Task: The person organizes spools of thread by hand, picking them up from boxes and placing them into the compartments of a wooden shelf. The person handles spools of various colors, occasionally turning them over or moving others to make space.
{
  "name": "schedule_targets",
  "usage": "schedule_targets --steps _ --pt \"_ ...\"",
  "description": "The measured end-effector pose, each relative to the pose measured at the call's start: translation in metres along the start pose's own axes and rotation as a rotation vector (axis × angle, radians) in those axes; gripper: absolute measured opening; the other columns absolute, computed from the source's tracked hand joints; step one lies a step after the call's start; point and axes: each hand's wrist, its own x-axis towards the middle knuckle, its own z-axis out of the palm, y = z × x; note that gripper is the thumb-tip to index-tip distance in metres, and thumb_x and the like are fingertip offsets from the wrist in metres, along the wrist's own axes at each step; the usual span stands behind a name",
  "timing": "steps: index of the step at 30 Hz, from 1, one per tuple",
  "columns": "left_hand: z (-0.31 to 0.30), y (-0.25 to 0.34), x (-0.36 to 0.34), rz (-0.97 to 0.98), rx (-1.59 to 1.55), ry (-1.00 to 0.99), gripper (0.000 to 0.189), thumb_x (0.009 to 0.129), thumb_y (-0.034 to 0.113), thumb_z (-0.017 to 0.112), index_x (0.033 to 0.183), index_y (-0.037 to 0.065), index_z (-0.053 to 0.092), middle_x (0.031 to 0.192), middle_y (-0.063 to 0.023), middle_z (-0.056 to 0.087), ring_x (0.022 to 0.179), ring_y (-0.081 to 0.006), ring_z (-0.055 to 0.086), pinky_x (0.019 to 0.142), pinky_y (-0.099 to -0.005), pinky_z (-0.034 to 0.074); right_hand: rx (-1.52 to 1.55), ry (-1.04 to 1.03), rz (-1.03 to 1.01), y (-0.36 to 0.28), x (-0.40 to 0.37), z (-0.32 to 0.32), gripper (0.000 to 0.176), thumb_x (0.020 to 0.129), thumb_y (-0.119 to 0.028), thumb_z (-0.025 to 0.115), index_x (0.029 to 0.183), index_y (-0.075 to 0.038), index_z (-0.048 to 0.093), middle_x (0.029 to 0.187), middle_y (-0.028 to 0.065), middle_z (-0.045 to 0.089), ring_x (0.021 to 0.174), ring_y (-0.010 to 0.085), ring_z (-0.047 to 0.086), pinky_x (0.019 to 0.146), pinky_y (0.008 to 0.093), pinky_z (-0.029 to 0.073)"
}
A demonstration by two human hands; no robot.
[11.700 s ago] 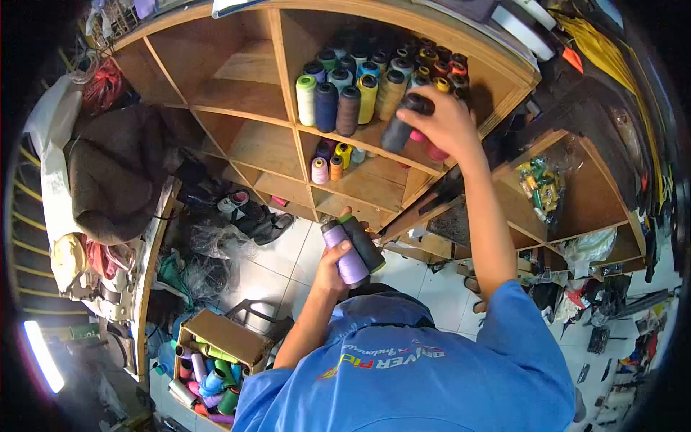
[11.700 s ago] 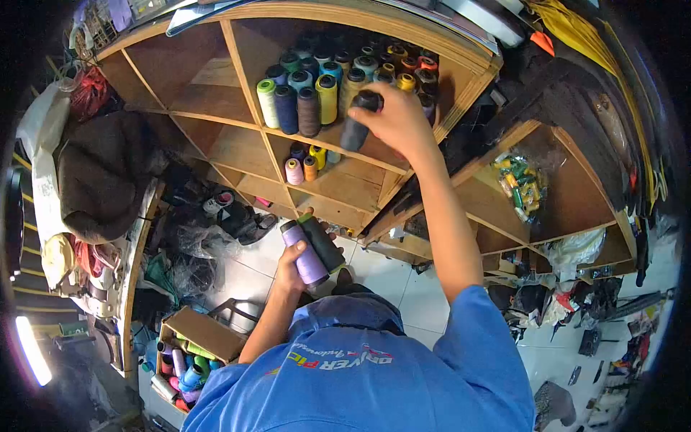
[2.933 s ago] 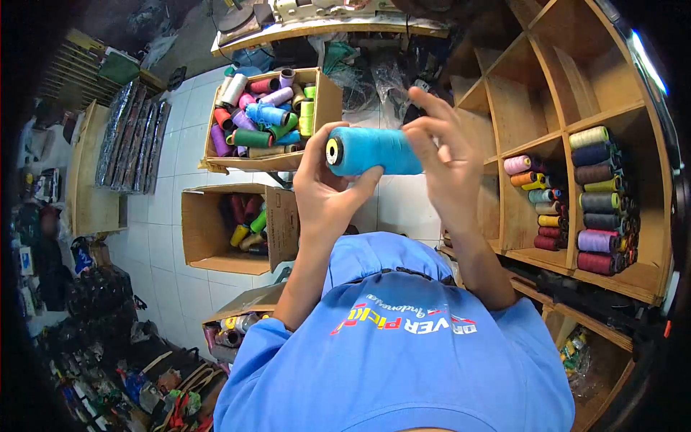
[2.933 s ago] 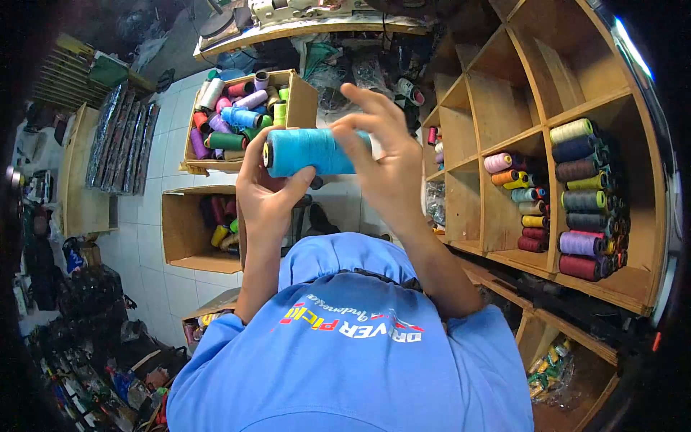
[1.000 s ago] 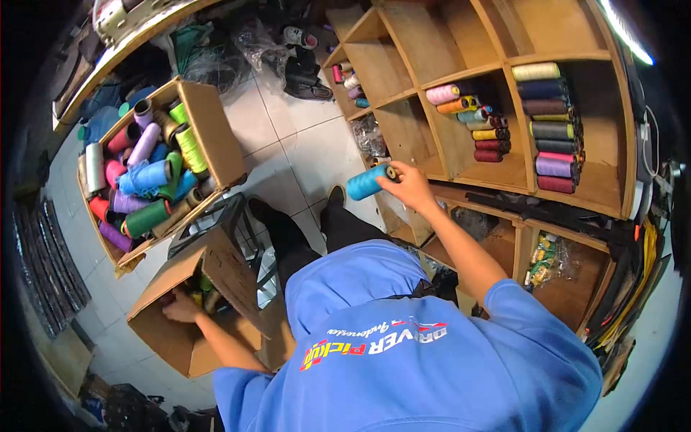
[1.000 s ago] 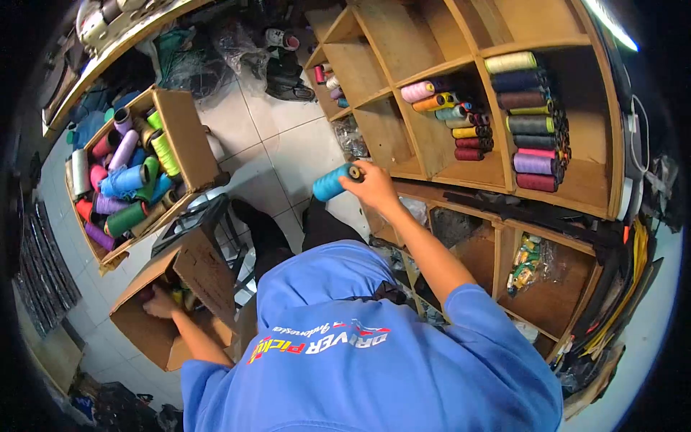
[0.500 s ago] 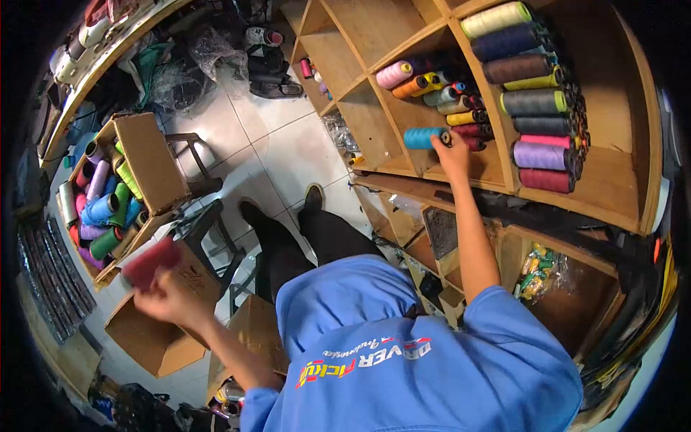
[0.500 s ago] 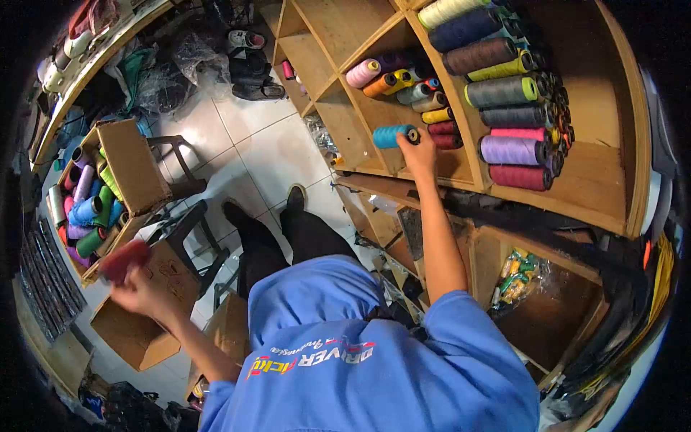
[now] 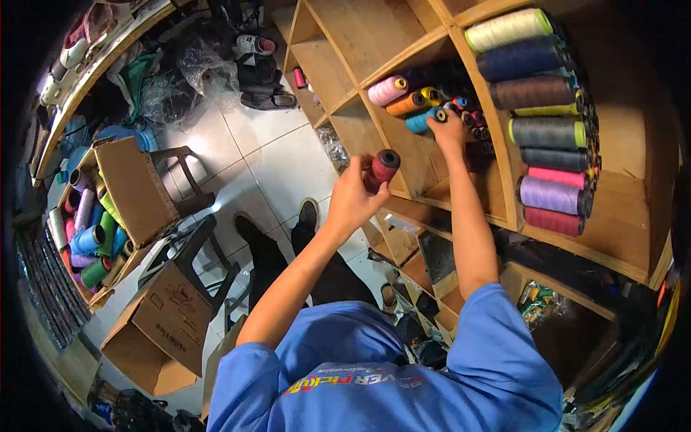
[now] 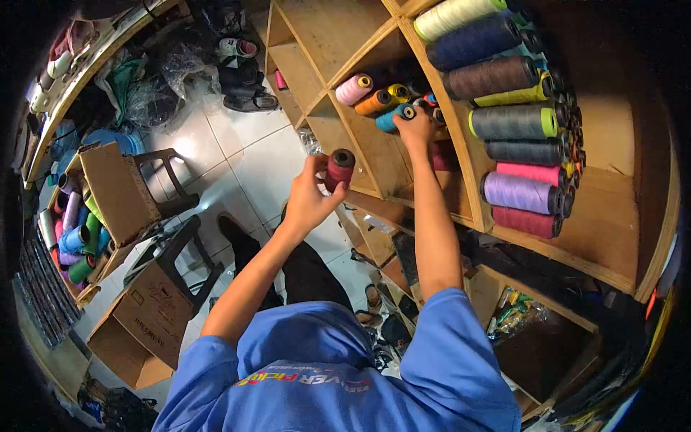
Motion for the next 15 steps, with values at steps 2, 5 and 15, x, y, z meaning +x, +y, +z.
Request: schedule_targets --steps 2,5,15 --pt "0.013 -0.005 0.016 -0.005 0.029 -0.005 0.050 0.070 0.013 0.070 0.112 0.000 0.045 0.097 -0.0206 0.064 0.087 -0.0345 0.065 0.074 -0.0381 0.052 0.051 0.027 0.010 -0.001 -0.005 0.000 0.045 0.064 -0.034 0.073 0.098 -0.005 0.066 0.091 0.0177 0.068 0.087 0.0339 0.065 0.077 0.0420 0.050" --pt "0.028 -0.015 0.044 -0.016 0.112 -0.030 0.054 0.069 0.014 0.072 0.114 0.003 0.043 0.097 -0.0230 0.062 0.088 -0.0402 0.062 0.075 -0.0440 0.051 0.119 0.000 0.000 0.008 -0.009 0.000 0.049 0.066 -0.033 0.073 0.105 -0.006 0.063 0.091 0.0172 0.068 0.090 0.0339 0.065 0.079 0.0419 0.050" --pt "0.106 -0.054 0.099 0.237 0.142 0.072 0.066 0.068 0.011 0.073 0.121 -0.002 0.037 0.118 -0.0249 0.044 0.108 -0.0428 0.048 0.093 -0.0450 0.043 0.297 -0.054 0.244 0.018 -0.044 0.006 0.049 0.072 -0.014 0.068 0.114 0.005 0.051 0.088 0.0141 0.067 0.083 0.0222 0.064 0.072 0.0330 0.049"
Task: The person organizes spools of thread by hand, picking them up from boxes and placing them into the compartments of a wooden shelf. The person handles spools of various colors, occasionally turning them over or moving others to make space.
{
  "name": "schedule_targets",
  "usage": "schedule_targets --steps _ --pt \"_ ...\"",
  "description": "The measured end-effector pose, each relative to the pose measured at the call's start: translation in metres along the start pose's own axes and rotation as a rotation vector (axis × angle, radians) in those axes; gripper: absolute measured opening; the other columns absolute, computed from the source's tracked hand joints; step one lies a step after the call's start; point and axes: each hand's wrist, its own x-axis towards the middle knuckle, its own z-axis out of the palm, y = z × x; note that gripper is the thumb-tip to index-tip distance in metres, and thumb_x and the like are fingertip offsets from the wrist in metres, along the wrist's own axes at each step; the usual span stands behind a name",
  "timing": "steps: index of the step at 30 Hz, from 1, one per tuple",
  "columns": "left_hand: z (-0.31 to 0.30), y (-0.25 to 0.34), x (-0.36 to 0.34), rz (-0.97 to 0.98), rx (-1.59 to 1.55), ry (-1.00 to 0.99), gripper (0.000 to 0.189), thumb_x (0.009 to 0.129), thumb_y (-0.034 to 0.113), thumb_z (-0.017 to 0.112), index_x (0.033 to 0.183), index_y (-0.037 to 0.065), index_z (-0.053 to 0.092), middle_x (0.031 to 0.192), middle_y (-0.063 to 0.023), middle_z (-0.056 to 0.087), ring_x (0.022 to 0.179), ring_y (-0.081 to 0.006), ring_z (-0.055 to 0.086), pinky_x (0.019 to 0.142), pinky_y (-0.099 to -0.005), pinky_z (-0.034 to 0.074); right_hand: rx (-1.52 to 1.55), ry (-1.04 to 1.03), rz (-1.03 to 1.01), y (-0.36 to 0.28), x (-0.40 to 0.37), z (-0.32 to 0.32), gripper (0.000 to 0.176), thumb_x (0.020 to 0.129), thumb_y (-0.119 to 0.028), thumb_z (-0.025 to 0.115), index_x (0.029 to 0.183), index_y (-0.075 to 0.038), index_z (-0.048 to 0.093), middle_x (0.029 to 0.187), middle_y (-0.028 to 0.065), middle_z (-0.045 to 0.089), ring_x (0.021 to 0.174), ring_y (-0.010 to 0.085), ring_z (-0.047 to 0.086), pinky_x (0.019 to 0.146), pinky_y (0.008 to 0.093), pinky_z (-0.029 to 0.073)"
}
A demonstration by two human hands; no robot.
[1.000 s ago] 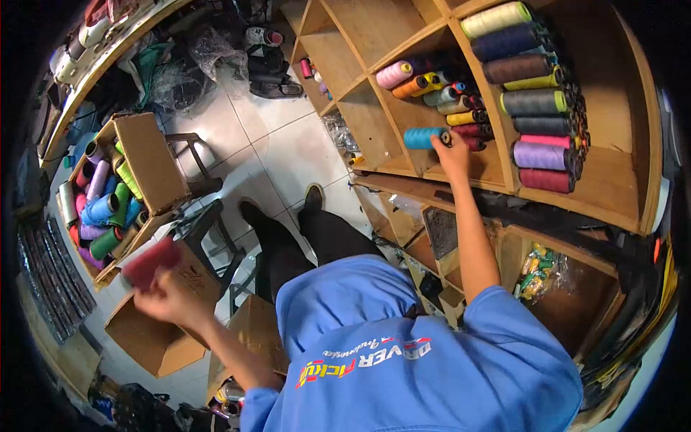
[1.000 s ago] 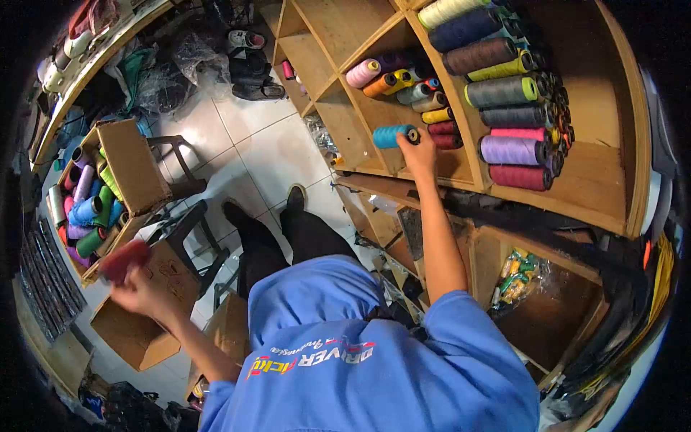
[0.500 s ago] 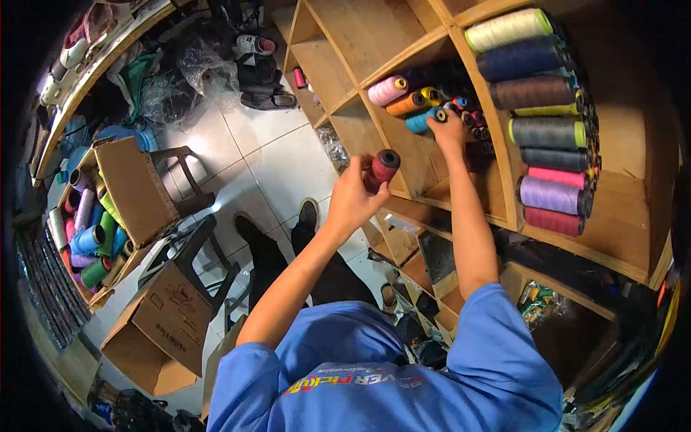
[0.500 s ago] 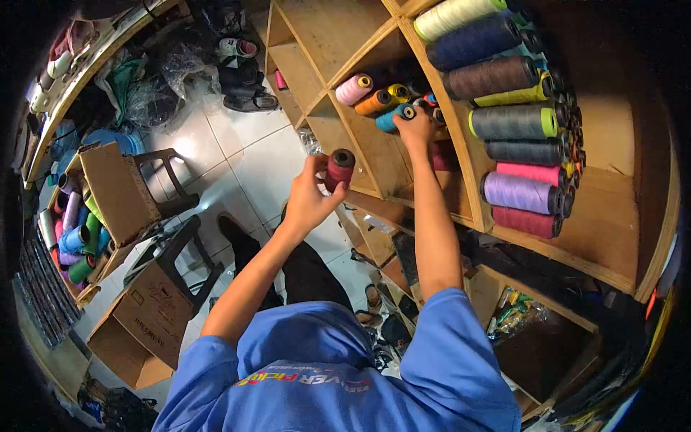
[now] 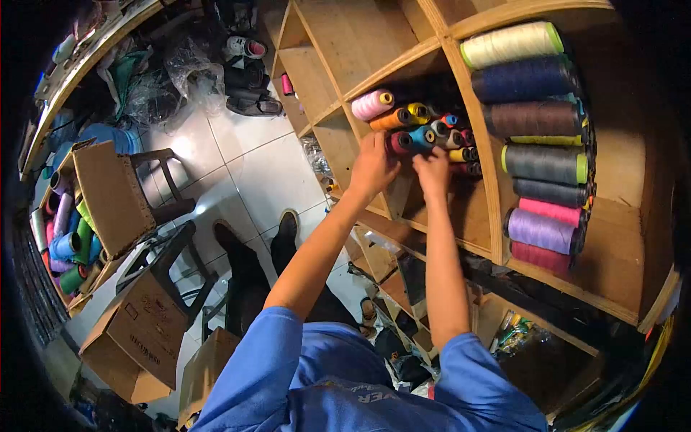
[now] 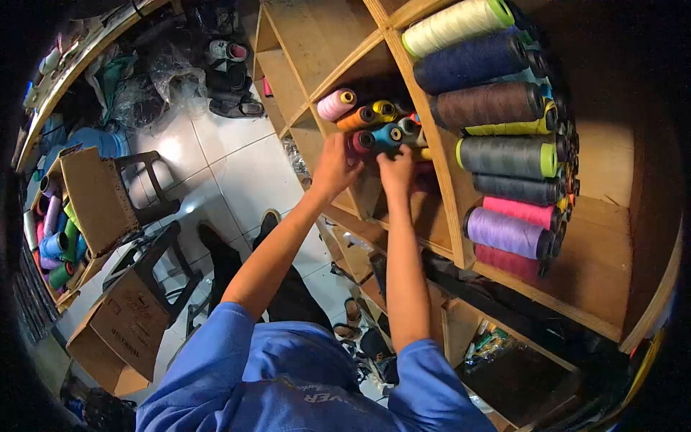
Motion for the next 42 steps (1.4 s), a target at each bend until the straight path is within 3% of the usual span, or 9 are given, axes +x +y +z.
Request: schedule_targets --steps 3,4,10,13,16,23,27,35,42 --pt "0.012 0.000 0.003 0.010 0.005 0.086 0.065 0.071 0.009 0.070 0.125 -0.002 0.035 0.123 -0.0253 0.039 0.109 -0.0440 0.047 0.092 -0.0450 0.044 0.306 -0.266 0.227 -0.003 -0.017 0.009 0.043 0.075 -0.008 0.064 0.113 0.008 0.051 0.099 0.0147 0.064 0.093 0.0211 0.061 0.078 0.0306 0.048" --pt "0.017 -0.002 0.005 -0.008 -0.010 0.100 0.063 0.073 0.008 0.068 0.125 -0.002 0.035 0.123 -0.0252 0.039 0.109 -0.0441 0.047 0.092 -0.0449 0.044 0.331 -0.262 0.189 0.005 -0.018 0.021 0.030 0.079 -0.005 0.059 0.107 0.004 0.055 0.084 0.0035 0.061 0.065 0.0106 0.051 0.055 0.0260 0.043" --pt "0.029 -0.028 0.000 -0.099 -0.070 0.060 0.054 0.077 0.002 0.062 0.126 0.001 0.038 0.113 -0.0221 0.045 0.104 -0.0424 0.050 0.086 -0.0435 0.046 0.921 -0.430 0.252 0.032 -0.016 0.049 0.032 0.081 0.002 0.049 0.113 0.003 0.052 0.110 0.0074 0.056 0.101 0.0149 0.052 0.086 0.0298 0.042" --pt "0.025 -0.039 -0.002 -0.072 0.020 -0.028 0.054 0.076 0.001 0.061 0.126 0.001 0.040 0.113 -0.0204 0.047 0.103 -0.0407 0.052 0.084 -0.0432 0.047 1.018 -0.383 0.483 0.014 -0.029 0.040 0.040 0.081 0.001 0.052 0.121 0.003 0.046 0.113 0.0066 0.055 0.105 0.0167 0.051 0.090 0.0328 0.041" --pt "0.023 -0.040 -0.005 -0.009 0.095 -0.023 0.056 0.073 0.002 0.061 0.125 0.001 0.041 0.119 -0.0194 0.048 0.106 -0.0395 0.052 0.086 -0.0433 0.047 0.994 -0.353 0.408 0.010 -0.031 0.050 0.017 0.080 -0.003 0.056 0.097 -0.005 0.056 0.089 -0.0031 0.051 0.084 0.0084 0.046 0.073 0.0226 0.036" --pt "0.015 -0.042 -0.003 -0.012 0.132 -0.042 0.054 0.074 0.003 0.059 0.125 -0.001 0.043 0.118 -0.0200 0.050 0.106 -0.0382 0.051 0.090 -0.0414 0.045 0.784 -0.386 0.434 -0.001 -0.032 0.042 0.056 0.084 -0.010 0.061 0.135 0.002 0.040 0.120 0.0099 0.054 0.109 0.0196 0.051 0.092 0.0330 0.041" --pt "-0.004 -0.040 -0.032 -0.003 0.055 0.057 0.054 0.076 0.001 0.058 0.127 -0.002 0.041 0.118 -0.0214 0.049 0.108 -0.0391 0.050 0.092 -0.0419 0.043 0.928 -0.302 0.459 0.019 -0.045 0.057 0.046 0.085 -0.009 0.061 0.127 0.003 0.047 0.112 0.0110 0.059 0.096 0.0192 0.058 0.084 0.0321 0.046" --pt "-0.209 -0.037 -0.166 -0.317 0.214 0.162 0.035 0.071 -0.012 0.057 0.103 0.002 0.060 0.104 -0.0168 0.050 0.085 -0.0328 0.057 0.073 -0.0388 0.050 0.852 -0.777 0.414 0.018 -0.172 0.111 0.033 0.084 -0.004 0.060 0.115 0.005 0.053 0.098 0.0150 0.064 0.086 0.0199 0.062 0.077 0.0294 0.051" --pt "-0.464 0.082 -0.274 -0.089 0.706 0.936 0.024 0.073 -0.012 0.053 0.092 0.001 0.060 0.091 -0.0122 0.055 0.077 -0.0233 0.056 0.066 -0.0308 0.047 0.035 -1.260 -0.060 -0.016 -0.280 0.173 0.034 0.080 -0.002 0.059 0.113 0.004 0.056 0.089 0.0127 0.066 0.072 0.0165 0.065 0.062 0.0274 0.053"
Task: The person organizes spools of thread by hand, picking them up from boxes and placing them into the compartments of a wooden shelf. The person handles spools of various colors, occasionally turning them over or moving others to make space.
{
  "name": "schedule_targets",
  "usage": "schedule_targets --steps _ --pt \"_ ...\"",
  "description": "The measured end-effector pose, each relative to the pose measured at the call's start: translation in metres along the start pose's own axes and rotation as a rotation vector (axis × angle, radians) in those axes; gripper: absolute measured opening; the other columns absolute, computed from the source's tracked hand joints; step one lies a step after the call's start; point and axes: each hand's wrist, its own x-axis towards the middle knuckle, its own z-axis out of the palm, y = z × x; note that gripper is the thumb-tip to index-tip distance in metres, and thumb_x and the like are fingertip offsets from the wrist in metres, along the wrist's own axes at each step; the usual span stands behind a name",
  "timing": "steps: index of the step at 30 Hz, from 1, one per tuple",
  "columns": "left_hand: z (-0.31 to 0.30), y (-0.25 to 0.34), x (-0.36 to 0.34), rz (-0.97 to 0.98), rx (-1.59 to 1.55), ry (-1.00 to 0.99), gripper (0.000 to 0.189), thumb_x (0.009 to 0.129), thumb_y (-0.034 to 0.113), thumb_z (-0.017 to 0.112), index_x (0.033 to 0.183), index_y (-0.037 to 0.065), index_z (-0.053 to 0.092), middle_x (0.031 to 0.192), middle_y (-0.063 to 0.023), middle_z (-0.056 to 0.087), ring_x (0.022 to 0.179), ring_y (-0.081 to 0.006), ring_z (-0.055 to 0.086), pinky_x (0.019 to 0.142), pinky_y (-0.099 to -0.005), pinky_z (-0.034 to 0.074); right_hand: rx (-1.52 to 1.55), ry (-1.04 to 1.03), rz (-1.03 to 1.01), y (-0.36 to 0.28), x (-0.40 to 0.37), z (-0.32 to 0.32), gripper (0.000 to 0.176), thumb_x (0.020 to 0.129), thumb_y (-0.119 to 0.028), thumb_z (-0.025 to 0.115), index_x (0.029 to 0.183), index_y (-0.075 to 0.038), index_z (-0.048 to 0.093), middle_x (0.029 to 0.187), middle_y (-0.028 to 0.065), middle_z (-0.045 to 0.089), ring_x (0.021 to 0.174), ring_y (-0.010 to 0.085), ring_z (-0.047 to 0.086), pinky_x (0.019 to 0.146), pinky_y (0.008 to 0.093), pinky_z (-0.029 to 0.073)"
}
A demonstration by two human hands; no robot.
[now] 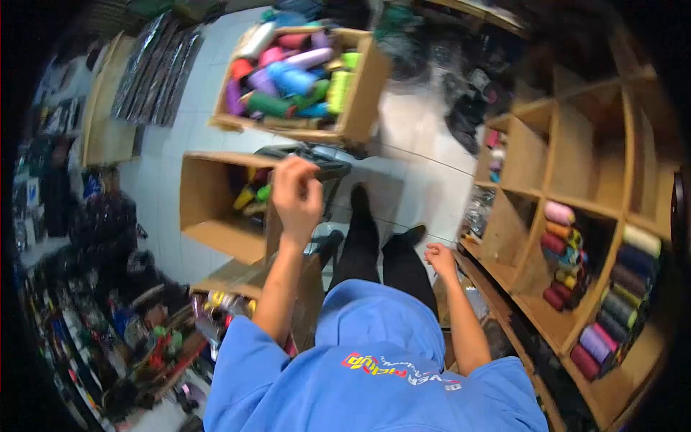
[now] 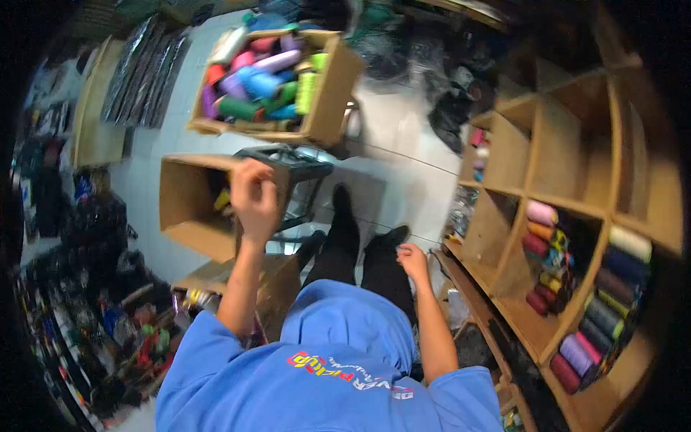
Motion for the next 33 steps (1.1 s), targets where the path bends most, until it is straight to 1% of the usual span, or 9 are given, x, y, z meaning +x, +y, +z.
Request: schedule_targets --steps 3,6,9,14,21,22,28,31,33 --pt "-0.092 -0.069 0.026 -0.152 0.248 0.312 0.013 0.077 -0.005 0.052 0.087 0.001 0.059 0.085 -0.0109 0.058 0.073 -0.0234 0.057 0.065 -0.0321 0.047 -0.408 0.019 -0.143 0.007 0.039 0.025 0.032 0.078 -0.011 0.062 0.107 0.002 0.061 0.077 0.0094 0.067 0.066 0.0144 0.063 0.059 0.0278 0.050" --pt "-0.147 -0.164 0.010 -0.524 0.429 0.086 0.013 0.081 0.005 0.055 0.092 0.001 0.061 0.089 -0.0140 0.063 0.077 -0.0278 0.061 0.069 -0.0383 0.049 -0.517 -0.007 -0.142 -0.035 0.057 0.035 0.033 0.078 -0.016 0.063 0.107 0.000 0.063 0.075 0.0106 0.067 0.064 0.0159 0.062 0.059 0.0294 0.050" --pt "-0.156 -0.245 -0.018 -0.689 0.737 -0.470 0.028 0.078 0.018 0.062 0.102 0.003 0.061 0.096 -0.0212 0.063 0.097 -0.0384 0.059 0.084 -0.0444 0.048 -0.550 0.005 -0.170 -0.073 0.077 0.042 0.031 0.082 -0.016 0.062 0.108 0.001 0.063 0.079 0.0114 0.067 0.067 0.0156 0.063 0.058 0.0286 0.050" --pt "-0.109 -0.347 -0.060 -0.856 0.618 -0.743 0.050 0.075 0.028 0.071 0.112 -0.001 0.055 0.117 -0.0250 0.056 0.110 -0.0394 0.053 0.091 -0.0436 0.046 -0.546 -0.003 -0.191 -0.118 0.095 0.058 0.030 0.084 -0.018 0.062 0.108 0.001 0.062 0.082 0.0088 0.066 0.069 0.0143 0.062 0.057 0.0272 0.050" --pt "-0.043 -0.375 -0.095 -0.831 0.422 -0.554 0.069 0.069 0.038 0.076 0.116 -0.006 0.050 0.104 -0.0311 0.060 0.102 -0.0426 0.058 0.088 -0.0453 0.047 -0.645 -0.014 -0.143 -0.156 0.062 0.082 0.031 0.085 -0.018 0.061 0.109 0.000 0.061 0.083 0.0088 0.068 0.070 0.0139 0.063 0.061 0.0277 0.050" --pt "-0.034 -0.373 -0.095 -1.016 0.466 -0.500 0.065 0.068 0.043 0.076 0.109 -0.005 0.057 0.100 -0.0272 0.063 0.101 -0.0416 0.059 0.086 -0.0449 0.048 -0.679 -0.016 -0.153 -0.156 0.058 0.086 0.031 0.084 -0.018 0.061 0.109 0.000 0.061 0.083 0.0088 0.068 0.070 0.0142 0.063 0.063 0.0279 0.050" --pt "-0.058 -0.340 -0.061 -1.033 0.443 -0.539 0.044 0.069 0.038 0.072 0.086 -0.002 0.067 0.091 -0.0261 0.066 0.092 -0.0386 0.063 0.082 -0.0420 0.051 -0.667 -0.053 -0.125 -0.163 0.049 0.099 0.028 0.084 -0.017 0.062 0.107 -0.001 0.062 0.080 0.0098 0.067 0.073 0.0162 0.063 0.068 0.0291 0.049" --pt "-0.115 -0.297 -0.015 -1.149 0.417 -0.757 0.044 0.067 0.037 0.070 0.084 -0.003 0.069 0.090 -0.0227 0.067 0.088 -0.0353 0.065 0.079 -0.0374 0.052 -0.541 -0.085 -0.170 -0.192 0.053 0.118 0.028 0.083 -0.019 0.063 0.106 -0.003 0.064 0.088 0.0134 0.068 0.081 0.0194 0.066 0.074 0.0312 0.051" --pt "-0.164 -0.264 0.012 -1.203 0.243 -1.095 0.050 0.065 0.037 0.067 0.095 -0.002 0.068 0.082 -0.0179 0.068 0.079 -0.0276 0.066 0.074 -0.0336 0.052 -0.388 -0.109 -0.207 -0.249 0.042 0.149 0.027 0.085 -0.019 0.062 0.107 -0.003 0.064 0.090 0.0114 0.068 0.082 0.0172 0.065 0.072 0.0296 0.051"
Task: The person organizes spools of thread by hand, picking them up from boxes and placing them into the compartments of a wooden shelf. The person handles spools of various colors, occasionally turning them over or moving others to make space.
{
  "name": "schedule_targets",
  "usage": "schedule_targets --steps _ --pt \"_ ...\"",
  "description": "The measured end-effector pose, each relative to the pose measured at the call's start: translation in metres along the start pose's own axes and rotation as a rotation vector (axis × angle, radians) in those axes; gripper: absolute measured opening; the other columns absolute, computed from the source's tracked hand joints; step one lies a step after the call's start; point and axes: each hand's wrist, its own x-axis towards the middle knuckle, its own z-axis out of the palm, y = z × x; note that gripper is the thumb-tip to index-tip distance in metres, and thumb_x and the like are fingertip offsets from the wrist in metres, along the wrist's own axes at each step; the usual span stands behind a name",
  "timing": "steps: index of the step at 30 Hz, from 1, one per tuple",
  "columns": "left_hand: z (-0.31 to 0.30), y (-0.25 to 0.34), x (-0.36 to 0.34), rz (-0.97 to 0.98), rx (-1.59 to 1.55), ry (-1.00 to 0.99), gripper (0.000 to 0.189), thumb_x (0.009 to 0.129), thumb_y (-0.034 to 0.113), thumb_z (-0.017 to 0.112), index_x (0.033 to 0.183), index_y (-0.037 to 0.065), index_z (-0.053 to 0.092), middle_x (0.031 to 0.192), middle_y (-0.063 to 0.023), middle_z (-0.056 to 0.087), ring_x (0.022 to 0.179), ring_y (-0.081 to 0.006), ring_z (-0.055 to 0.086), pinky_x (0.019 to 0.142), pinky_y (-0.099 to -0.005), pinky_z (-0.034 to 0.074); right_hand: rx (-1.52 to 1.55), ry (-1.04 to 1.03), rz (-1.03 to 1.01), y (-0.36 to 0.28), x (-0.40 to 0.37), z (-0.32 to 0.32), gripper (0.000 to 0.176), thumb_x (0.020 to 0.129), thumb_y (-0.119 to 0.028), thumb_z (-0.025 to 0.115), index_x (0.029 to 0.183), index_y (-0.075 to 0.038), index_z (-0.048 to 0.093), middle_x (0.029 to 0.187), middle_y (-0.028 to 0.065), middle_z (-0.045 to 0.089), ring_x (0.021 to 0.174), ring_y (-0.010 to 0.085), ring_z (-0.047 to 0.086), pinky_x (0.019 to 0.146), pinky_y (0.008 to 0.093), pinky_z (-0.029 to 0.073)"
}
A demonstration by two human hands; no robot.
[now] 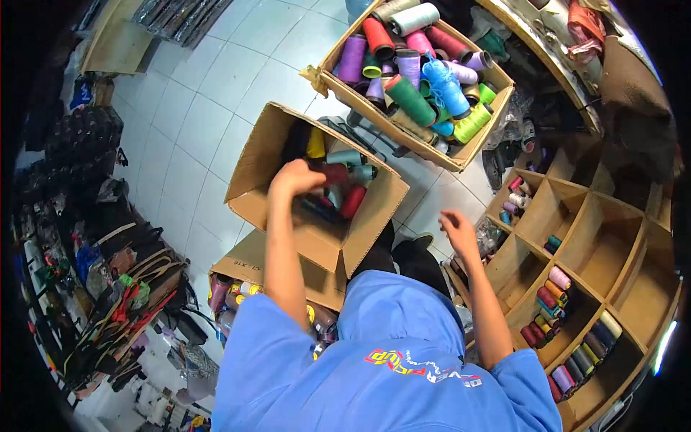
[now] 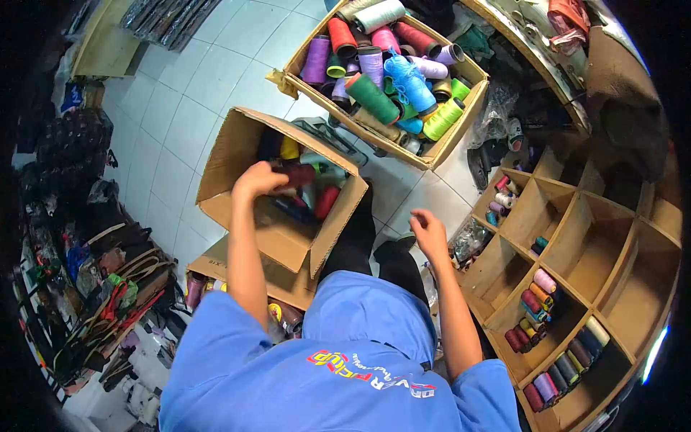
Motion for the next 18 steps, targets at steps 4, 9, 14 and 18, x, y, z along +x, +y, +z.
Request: schedule_targets --steps 4,9,14,18 --pt "-0.004 -0.017 -0.092 0.456 -0.549 -0.127 0.054 0.073 0.021 0.065 0.121 0.000 0.055 0.088 -0.0038 0.062 0.076 -0.0098 0.056 0.069 -0.0258 0.047 0.397 -0.284 -0.175 -0.131 -0.018 0.012 0.045 0.087 -0.020 0.063 0.128 -0.005 0.049 0.109 0.0105 0.061 0.089 0.0142 0.060 0.068 0.0248 0.047" --pt "0.009 -0.001 -0.123 0.748 -0.773 -0.364 0.053 0.081 0.017 0.067 0.128 0.000 0.049 0.112 -0.0059 0.057 0.094 -0.0118 0.055 0.081 -0.0281 0.048 0.341 -0.614 -0.343 -0.196 -0.039 0.027 0.057 0.083 -0.019 0.069 0.132 -0.005 0.045 0.115 0.0096 0.057 0.091 0.0157 0.060 0.074 0.0260 0.049" --pt "0.002 -0.005 -0.075 0.492 -0.900 -0.350 0.054 0.085 0.034 0.066 0.124 0.000 0.050 0.118 -0.0135 0.058 0.095 -0.0219 0.060 0.078 -0.0334 0.051 0.503 -0.594 -0.228 -0.178 -0.037 0.017 0.045 0.084 -0.018 0.068 0.122 -0.001 0.053 0.104 0.0066 0.060 0.084 0.0128 0.060 0.073 0.0257 0.050" --pt "0.020 -0.015 0.041 0.384 0.307 0.745 0.032 0.085 0.022 0.059 0.108 0.000 0.054 0.110 -0.0193 0.059 0.098 -0.0321 0.060 0.076 -0.0398 0.053 0.515 -0.575 -0.161 -0.161 -0.042 0.000 0.042 0.084 -0.017 0.068 0.120 -0.001 0.055 0.098 0.0065 0.062 0.081 0.0122 0.060 0.069 0.0250 0.051"
